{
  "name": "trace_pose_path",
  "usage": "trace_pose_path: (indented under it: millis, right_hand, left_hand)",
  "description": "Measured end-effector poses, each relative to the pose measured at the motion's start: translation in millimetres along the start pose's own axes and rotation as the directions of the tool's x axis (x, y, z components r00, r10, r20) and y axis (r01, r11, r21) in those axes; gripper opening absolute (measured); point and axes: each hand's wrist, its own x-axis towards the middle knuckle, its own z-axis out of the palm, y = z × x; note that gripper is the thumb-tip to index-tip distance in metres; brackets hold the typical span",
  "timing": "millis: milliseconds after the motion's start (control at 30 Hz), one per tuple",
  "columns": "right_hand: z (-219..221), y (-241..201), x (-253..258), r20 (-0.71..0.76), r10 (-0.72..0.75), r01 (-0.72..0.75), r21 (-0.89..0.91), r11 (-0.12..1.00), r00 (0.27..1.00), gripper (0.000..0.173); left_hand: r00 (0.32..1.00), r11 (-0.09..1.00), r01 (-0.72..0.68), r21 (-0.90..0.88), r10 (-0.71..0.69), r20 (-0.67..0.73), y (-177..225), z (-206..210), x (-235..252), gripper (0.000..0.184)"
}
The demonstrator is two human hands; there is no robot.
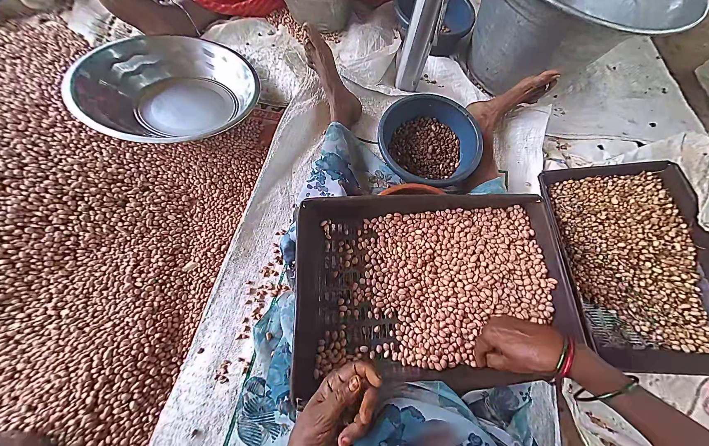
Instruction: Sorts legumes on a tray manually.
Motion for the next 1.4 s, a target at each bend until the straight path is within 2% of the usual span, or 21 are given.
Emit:
trace_pose_path:
  millis: [33,100,167,233,267,333,367,400,433,533,767,833,900,967,1033,1067,1133,1200,1333,1400]
  right_hand:
    - [15.8,-7.5,11.3,-0.035,-0.037,0.037,0.007,0.999,0.999,0.022]
    - [31.9,-23.9,34.7,-0.227,-0.172,0.176,-0.003,0.984,0.959,0.021]
    - [28.4,-42.8,61.6,-0.398,-0.255,0.279,0.002,0.960,0.881,0.020]
    - [12.3,-58.0,83.2,-0.547,-0.252,0.299,-0.004,0.954,0.798,0.033]
    - [2.5,-60.4,90.6,-0.660,-0.245,0.299,-0.033,0.954,0.710,0.036]
    - [-20.5,-53.9,98.9,-0.878,-0.196,0.273,-0.078,0.959,0.437,0.028]
    - [-34.4,-47.7,96.9,-0.931,-0.141,0.241,-0.059,0.969,0.337,0.023]
    - [-47.9,-39.6,92.3,-0.954,-0.088,0.191,-0.033,0.981,0.287,0.021]
    - [-59.8,-30.9,86.9,-0.962,-0.050,0.128,-0.016,0.992,0.268,0.019]
    - [-79.4,-12.5,75.0,-0.952,0.000,-0.018,-0.006,1.000,0.307,0.019]
    - [-80.4,-5.7,98.9,-0.893,-0.005,-0.174,-0.093,0.980,0.451,0.017]
    - [-78.0,-8.6,101.9,-0.885,-0.008,-0.214,-0.121,0.969,0.466,0.016]
    - [-77.3,-12.5,101.1,-0.896,-0.029,-0.219,-0.140,0.966,0.443,0.014]
    - [-75.6,-20.1,98.1,-0.910,-0.071,-0.183,-0.158,0.970,0.408,0.021]
    - [-66.0,-29.9,98.7,-0.901,-0.153,-0.036,-0.184,0.982,0.406,0.018]
    - [-57.8,-36.0,100.7,-0.879,-0.210,0.062,-0.203,0.977,0.428,0.013]
    - [-38.8,-47.5,105.7,-0.793,-0.308,0.191,-0.243,0.951,0.526,0.012]
    - [-21.2,-53.4,113.4,-0.734,-0.367,0.201,-0.308,0.930,0.572,0.014]
    - [-2.5,-52.1,130.5,-0.757,-0.447,0.097,-0.459,0.883,0.476,0.011]
    - [2.7,-50.6,137.1,-0.754,-0.520,0.050,-0.549,0.835,0.401,0.011]
  left_hand:
    - [1.000,1.000,0.015,0.001,-0.015,0.010,0.0,-0.3,-1.4,0.029]
    - [0.998,0.999,0.050,0.015,-0.051,0.039,-1.5,-0.5,-2.2,0.030]
    - [0.995,0.996,0.082,0.033,-0.084,0.056,-4.5,1.1,-1.6,0.030]
    - [0.992,0.992,0.099,0.078,-0.104,0.067,-6.4,3.6,-3.8,0.030]
    - [0.992,0.990,0.096,0.105,-0.104,0.070,-6.5,4.7,-6.2,0.030]
    - [0.995,0.988,0.076,0.135,-0.084,0.057,-6.7,5.8,-14.1,0.030]
    - [0.997,0.988,0.060,0.139,-0.066,0.043,-6.9,5.8,-18.1,0.030]
    - [0.998,0.990,0.043,0.136,-0.048,0.029,-7.4,5.3,-21.4,0.030]
    - [0.999,0.992,0.026,0.126,-0.029,0.021,-8.3,4.2,-23.9,0.030]
    - [0.999,0.997,-0.021,0.080,0.018,0.029,-11.1,-1.4,-27.1,0.031]
    - [0.999,0.998,-0.018,0.060,0.015,0.051,-8.9,-1.8,-25.2,0.032]
    - [0.998,0.999,-0.016,0.052,0.013,0.055,-8.3,-1.5,-25.1,0.032]
    - [0.997,0.999,-0.022,0.045,0.019,0.069,-7.9,-2.4,-25.1,0.032]
    - [0.995,0.999,-0.025,0.035,0.022,0.093,-8.4,-3.3,-24.8,0.032]
    - [0.994,0.999,-0.028,0.026,0.025,0.104,-9.4,-3.9,-24.9,0.032]
    - [0.994,0.999,-0.030,0.022,0.028,0.104,-9.5,-4.3,-25.2,0.031]
    - [0.994,0.999,-0.042,0.018,0.040,0.102,-9.1,-5.0,-25.5,0.031]
    - [0.996,0.998,-0.066,-0.003,0.066,0.063,-8.1,-4.9,-26.2,0.030]
    - [0.988,0.980,-0.156,-0.122,0.152,-0.040,-0.3,-4.4,-29.2,0.027]
    - [0.978,0.965,-0.208,-0.161,0.199,-0.070,6.0,-2.9,-30.4,0.023]
